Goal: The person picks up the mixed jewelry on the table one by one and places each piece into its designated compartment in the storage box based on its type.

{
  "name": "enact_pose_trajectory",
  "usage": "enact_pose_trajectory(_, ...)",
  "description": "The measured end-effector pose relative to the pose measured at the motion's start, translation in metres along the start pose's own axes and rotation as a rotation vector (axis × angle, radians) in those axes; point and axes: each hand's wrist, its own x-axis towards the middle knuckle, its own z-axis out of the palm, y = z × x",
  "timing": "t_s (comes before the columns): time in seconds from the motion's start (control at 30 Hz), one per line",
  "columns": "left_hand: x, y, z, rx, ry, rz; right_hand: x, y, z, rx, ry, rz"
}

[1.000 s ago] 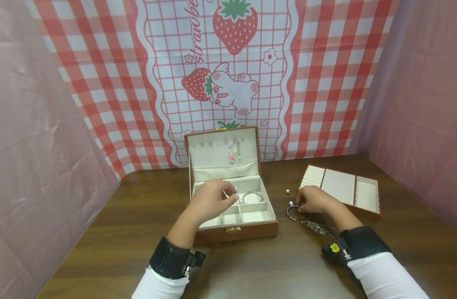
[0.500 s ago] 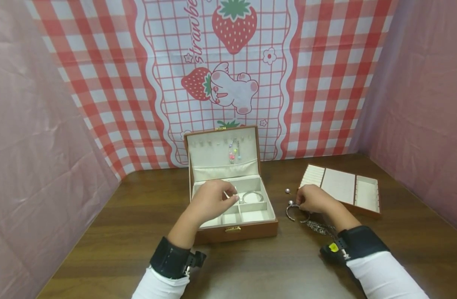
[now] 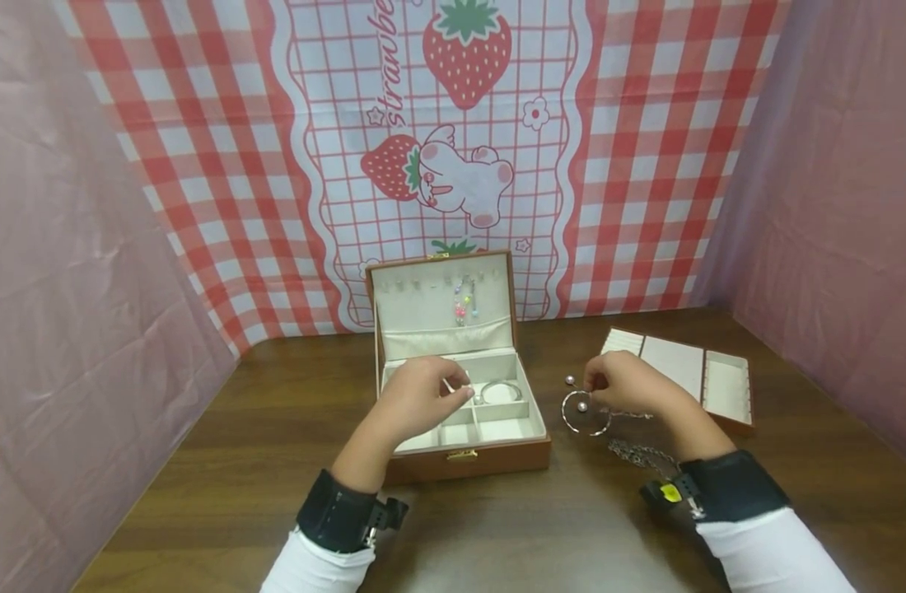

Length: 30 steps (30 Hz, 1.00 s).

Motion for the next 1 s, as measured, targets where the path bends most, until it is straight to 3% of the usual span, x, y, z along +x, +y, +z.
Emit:
enact_pose_trajectory(0.23,-0.001,0.001,0.001,-0.091,0.019,0.01,-0.005,-0.023,-0.017,0.032,0.055,-0.013)
enact_pose_trajectory(0.5,-0.004,0.015,0.0,-0.387,0.089,0.005,-0.01,-0.054,-0.03,0.068,0.127,-0.098)
enact_pose_trajectory(0.63,-0.004,0.023,0.002,-0.533,0.093,0.002,-0.011,-0.069,-0.03,0.109,0.18,-0.122)
enact_pose_trajectory(0.87,-0.004,0.031,0.01,-0.681,0.053,-0.051,-0.01,-0.09,-0.022,0.22,0.336,-0.081)
enact_pose_trajectory(1.0,-0.003,0.033,0.013,-0.783,0.051,-0.091,-0.01,-0.098,-0.018,0.299,0.378,-0.028)
